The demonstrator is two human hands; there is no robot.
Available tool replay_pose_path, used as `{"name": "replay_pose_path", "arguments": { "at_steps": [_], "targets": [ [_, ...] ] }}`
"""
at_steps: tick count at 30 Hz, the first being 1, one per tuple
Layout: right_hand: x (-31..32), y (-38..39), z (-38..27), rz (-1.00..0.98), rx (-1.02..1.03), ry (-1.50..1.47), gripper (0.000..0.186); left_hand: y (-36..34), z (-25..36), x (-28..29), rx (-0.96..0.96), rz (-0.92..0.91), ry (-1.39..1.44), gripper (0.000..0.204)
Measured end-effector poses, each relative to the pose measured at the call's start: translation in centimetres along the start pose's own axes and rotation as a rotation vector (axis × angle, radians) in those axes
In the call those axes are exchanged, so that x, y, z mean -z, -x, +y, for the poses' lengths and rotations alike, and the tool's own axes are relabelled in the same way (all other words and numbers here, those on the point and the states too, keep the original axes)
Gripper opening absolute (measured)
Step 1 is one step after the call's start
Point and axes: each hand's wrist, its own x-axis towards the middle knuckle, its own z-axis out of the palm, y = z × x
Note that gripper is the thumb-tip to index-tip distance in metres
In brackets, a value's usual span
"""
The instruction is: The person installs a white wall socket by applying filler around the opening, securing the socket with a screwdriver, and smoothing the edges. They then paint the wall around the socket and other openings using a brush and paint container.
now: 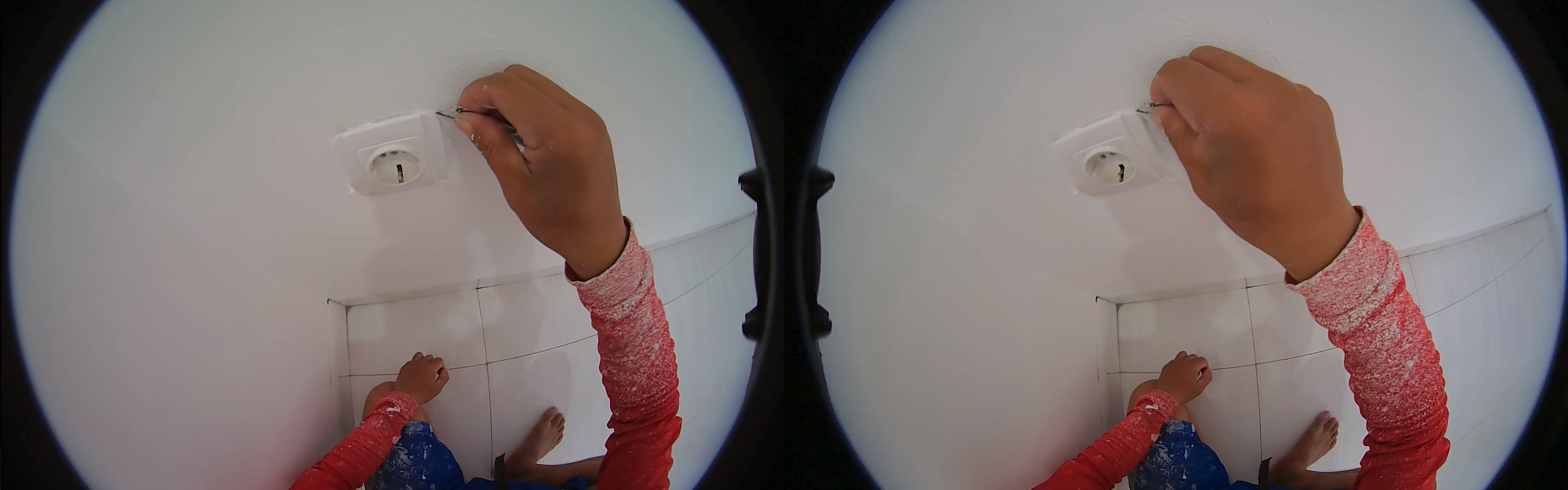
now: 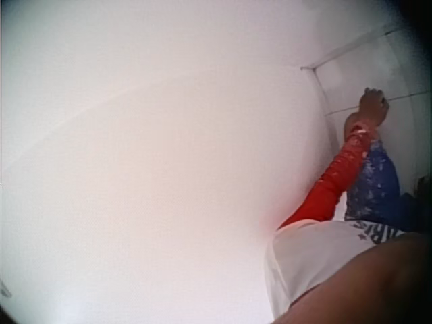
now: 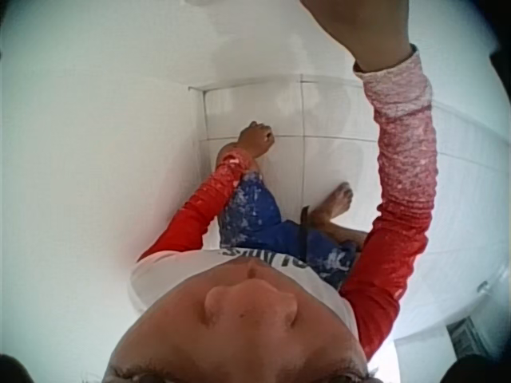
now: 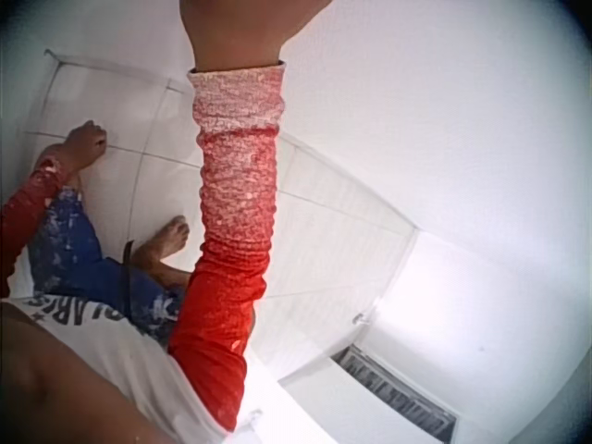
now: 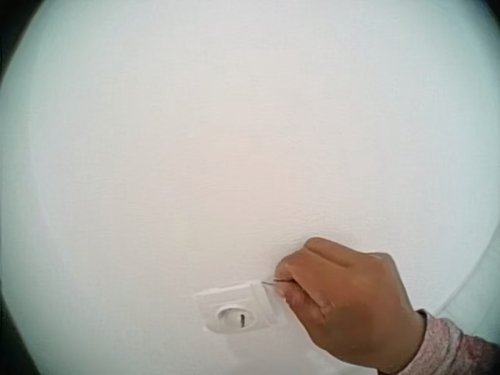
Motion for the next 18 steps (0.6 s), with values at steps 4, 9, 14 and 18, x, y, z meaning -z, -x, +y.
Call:
{"name": "replay_pose_path", "arguments": {
  "at_steps": [4,9,14,18],
  "targets": [
    [-0.05,-0.17,-0.07,0.009,0.006,0.018,0.008,-0.15,0.16,0.40,0.039,-0.038,-0.004,0.023],
    [-0.03,-0.34,-0.10,0.033,0.037,0.025,0.009,-0.07,0.27,0.28,0.081,-0.080,0.003,0.023],
    [0.03,0.05,-0.25,0.010,0.014,0.032,0.010,-0.30,0.34,0.01,0.069,-0.101,-0.012,0.023],
    [0.72,0.25,-0.25,-0.111,-0.023,0.058,0.010,-0.23,0.45,0.35,0.093,-0.081,-0.019,0.024]
  ]
}}
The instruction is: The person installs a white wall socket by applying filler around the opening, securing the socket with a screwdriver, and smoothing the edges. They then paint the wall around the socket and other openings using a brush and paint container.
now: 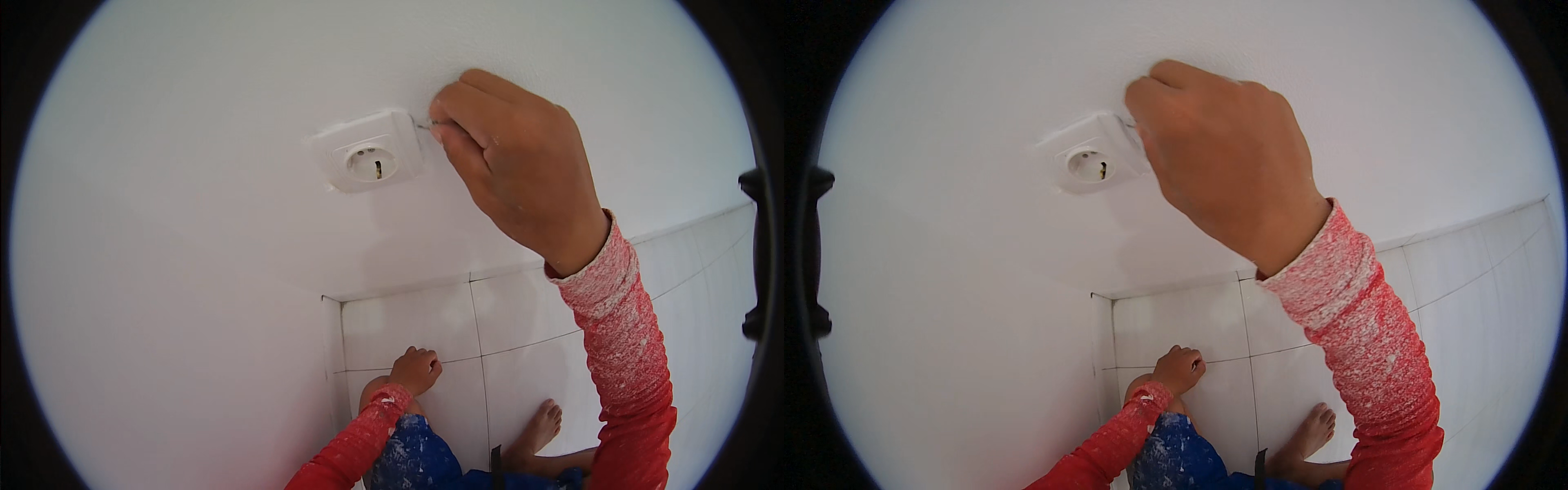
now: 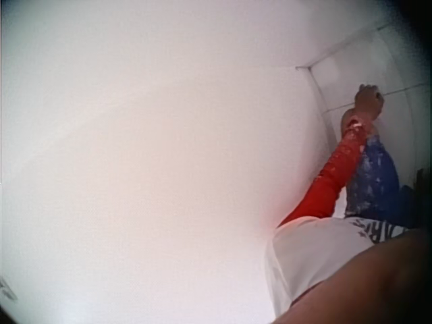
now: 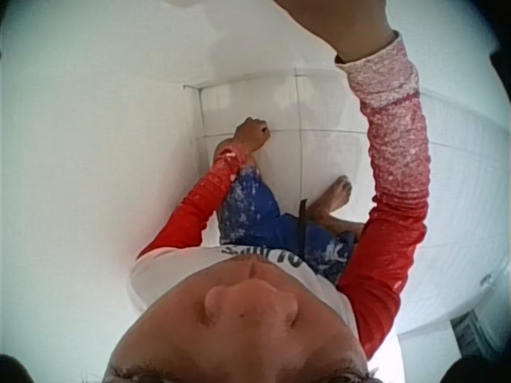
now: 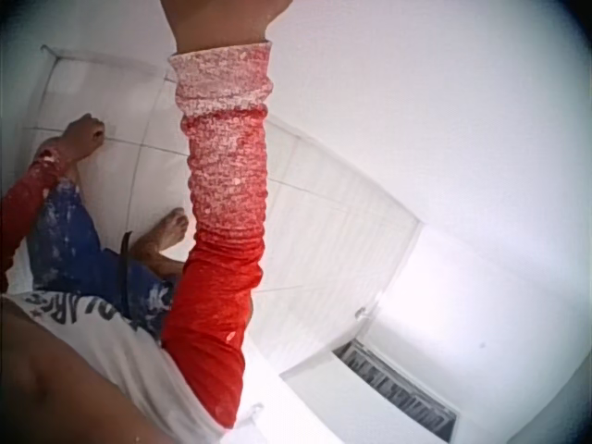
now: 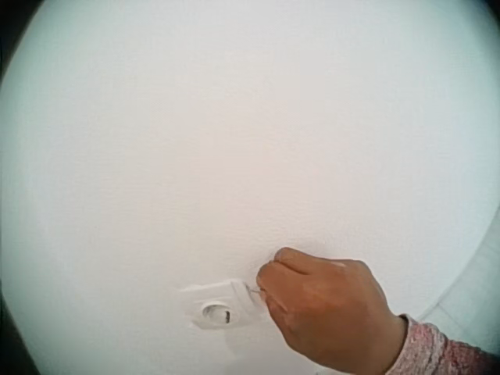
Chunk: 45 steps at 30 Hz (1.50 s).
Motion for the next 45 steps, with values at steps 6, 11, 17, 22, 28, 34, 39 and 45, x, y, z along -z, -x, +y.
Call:
{"name": "replay_pose_path", "arguments": {
  "at_steps": [6,11,17,22,28,34,39,45],
  "targets": [
    [0.1,-0.6,0.1,0.116,-0.028,-0.148,0.006,0.2,0.4,0.4,0.058,-0.064,0.028,0.026],
    [-0.3,-0.5,-0.3,0.134,-0.038,-0.097,0.007,0.0,0.4,0.5,0.059,-0.102,0.044,0.027],
    [-0.3,-0.5,-0.5,0.127,0.012,-0.035,0.009,-0.1,0.0,0.4,0.102,-0.104,0.060,0.027],
    [3.2,-0.4,0.5,-0.032,0.094,-0.023,0.008,0.9,0.9,1.1,0.083,0.063,0.138,0.027],
    [5.1,4.1,0.2,0.143,-0.692,-0.636,0.008,1.6,5.1,9.0,-0.102,0.748,0.290,0.018],
    [2.3,9.6,-2.4,-0.359,-0.852,-1.000,0.008,3.4,11.3,17.7,-0.221,0.754,0.933,0.028],
    [-1.1,13.0,-3.3,-0.528,-0.693,-1.119,0.014,3.6,11.7,18.8,-0.241,0.615,0.767,0.023],
    [-4.1,15.6,-3.0,-0.697,-0.660,-1.239,0.010,5.0,7.7,16.2,-0.112,0.554,0.730,0.021]
  ]
}}
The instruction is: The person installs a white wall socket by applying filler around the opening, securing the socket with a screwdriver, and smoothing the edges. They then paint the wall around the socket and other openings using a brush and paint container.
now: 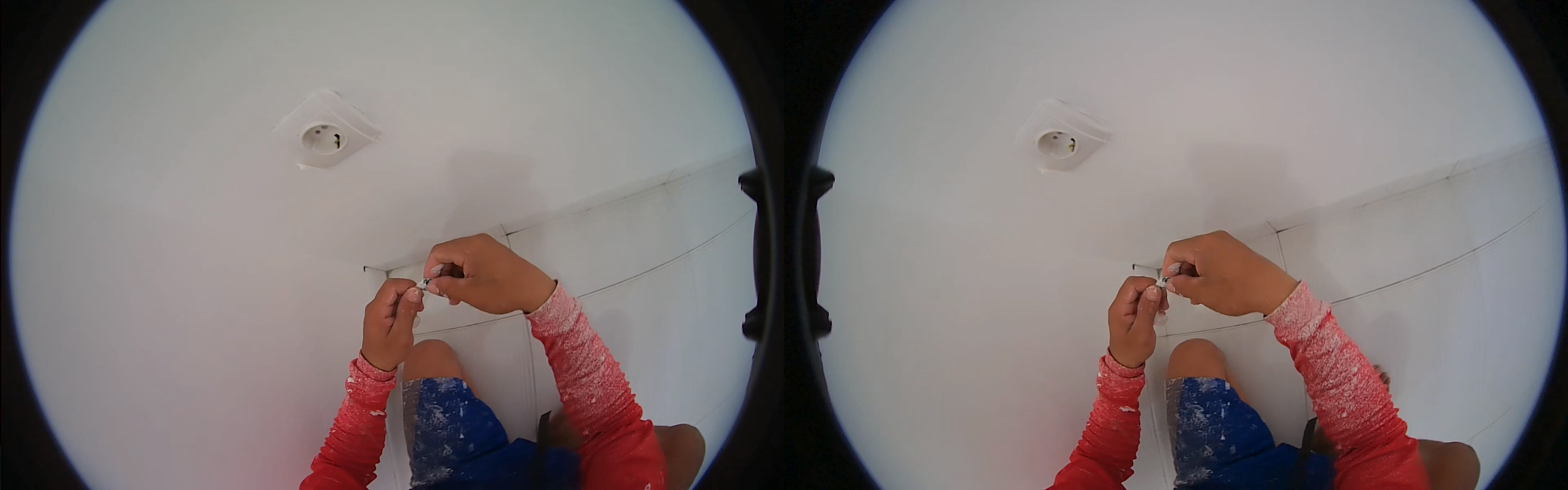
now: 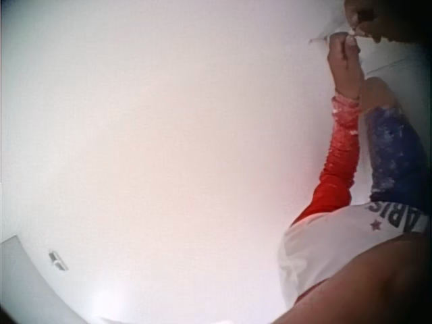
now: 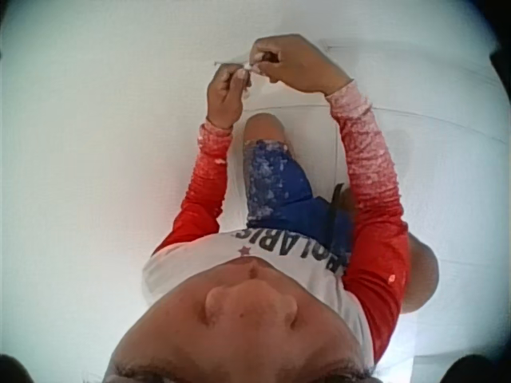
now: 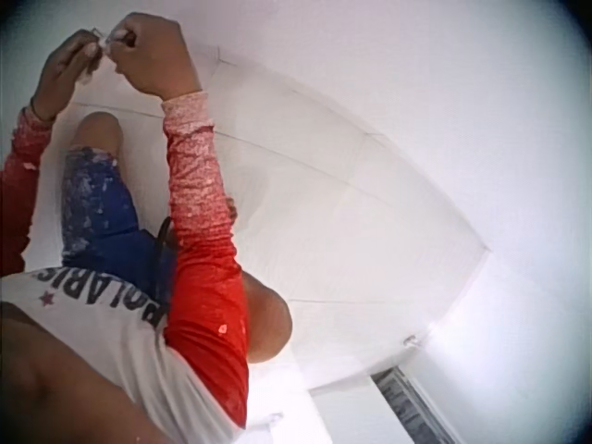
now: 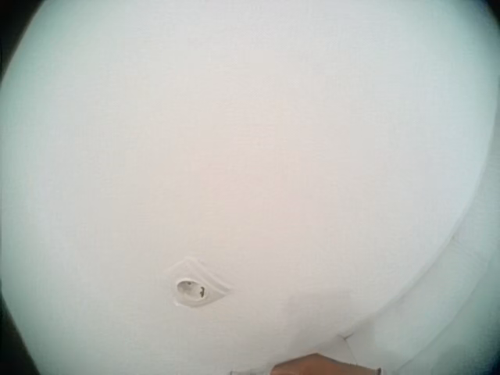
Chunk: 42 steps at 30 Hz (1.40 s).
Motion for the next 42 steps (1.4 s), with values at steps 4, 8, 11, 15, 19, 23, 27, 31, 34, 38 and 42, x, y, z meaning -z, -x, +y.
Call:
{"name": "replay_pose_path", "arguments": {
  "at_steps": [4,8,11,15,19,23,27,31,34,38,42],
  "targets": [
    [1.0,-2.9,0.3,0.367,0.029,0.033,0.008,2.3,-4.8,2.1,0.041,0.053,-0.025,0.014],
    [1.6,-6.8,-1.1,0.839,0.421,0.155,0.005,5.3,-11.3,1.3,-0.054,-0.043,-0.448,0.007],
    [1.4,-7.6,-2.2,1.025,0.581,0.193,0.003,6.9,-14.5,-0.3,-0.009,-0.164,-0.702,0.010],
    [1.0,-8.6,-2.4,1.086,0.637,0.301,0.005,6.5,-15.8,-0.7,0.012,-0.241,-0.708,0.013],
    [0.6,-9.7,-1.9,1.165,0.705,0.375,0.008,5.5,-15.5,-0.7,0.054,-0.257,-0.675,0.011],
    [0.6,-10.6,-1.7,1.212,0.763,0.423,0.008,5.2,-15.7,-0.8,0.076,-0.288,-0.676,0.011],
    [0.7,-10.3,-1.8,1.190,0.763,0.443,0.008,5.1,-16.7,-0.8,0.094,-0.271,-0.639,0.011],
    [0.8,-11.0,-1.5,1.186,0.772,0.467,0.009,4.9,-17.9,-1.2,0.067,-0.234,-0.500,0.011],
    [0.6,-11.4,-1.4,1.215,0.755,0.498,0.010,4.6,-18.6,-1.6,0.072,-0.255,-0.471,0.011],
    [0.3,-11.6,-1.3,1.273,0.773,0.512,0.011,4.7,-18.6,-1.7,-0.035,-0.249,-0.555,0.010],
    [-0.3,-12.2,-1.2,1.331,0.795,0.525,0.010,5.1,-18.6,-1.3,-0.101,-0.192,-0.533,0.010]
  ]
}}
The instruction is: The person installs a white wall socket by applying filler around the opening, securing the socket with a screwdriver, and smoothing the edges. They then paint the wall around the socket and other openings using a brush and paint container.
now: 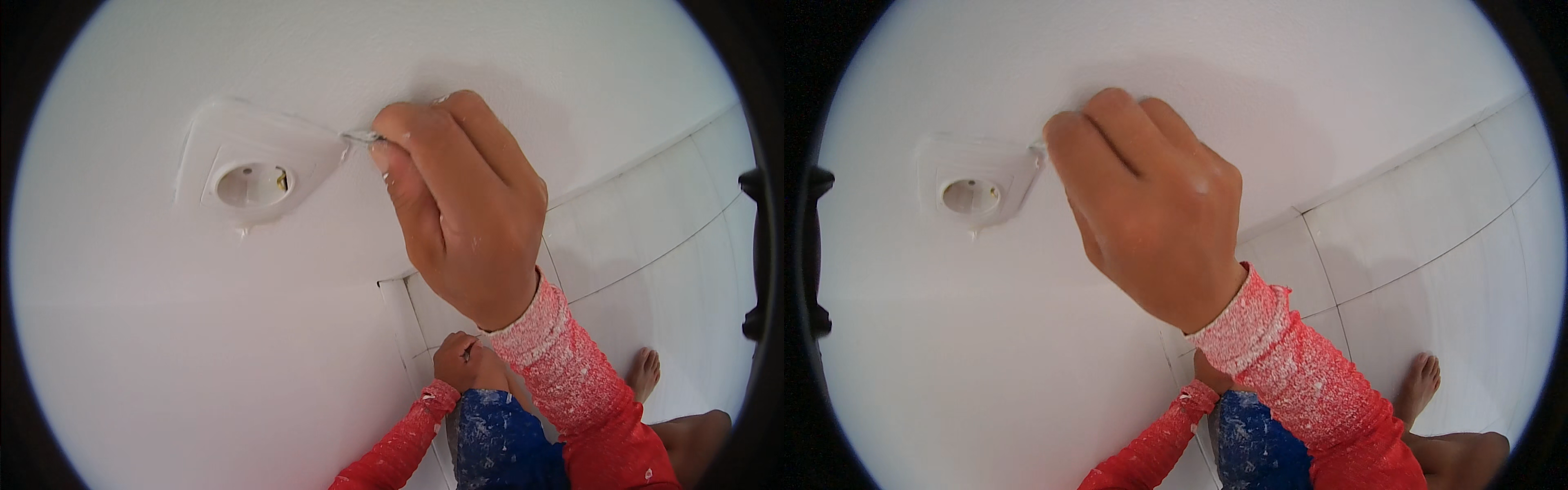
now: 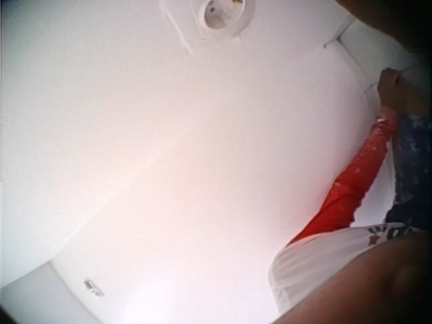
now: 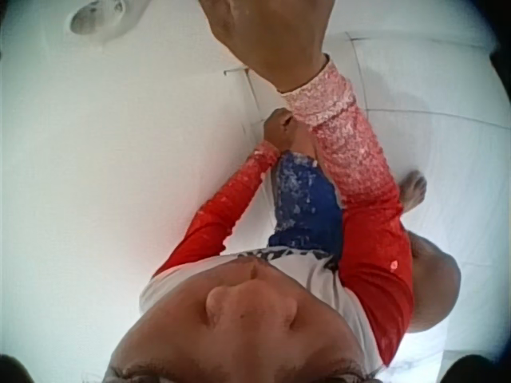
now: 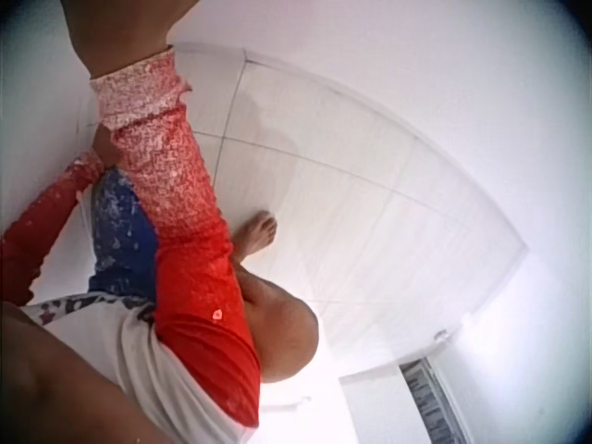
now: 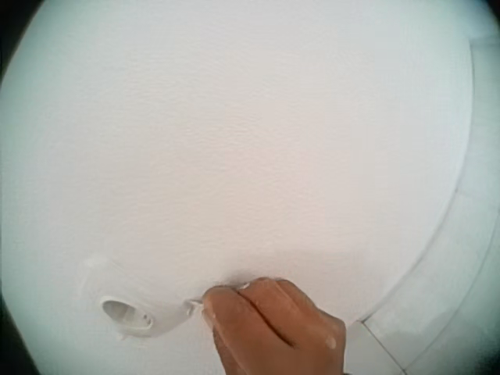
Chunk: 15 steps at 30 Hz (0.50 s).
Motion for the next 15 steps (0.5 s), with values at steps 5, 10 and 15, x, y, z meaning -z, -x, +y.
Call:
{"name": "replay_pose_path", "arguments": {
  "at_steps": [5,10,15],
  "targets": [
    [-0.1,0.6,-0.4,0.001,-0.037,-0.008,0.009,0.3,-0.1,0.3,0.060,-0.032,0.036,0.011],
    [-0.2,0.8,-0.4,0.005,-0.076,-0.028,0.008,0.0,0.5,0.8,0.124,-0.028,0.077,0.011],
    [-0.2,0.8,-0.4,-0.005,-0.079,-0.057,0.008,-0.4,1.1,1.1,0.137,-0.030,0.059,0.011]
  ]
}}
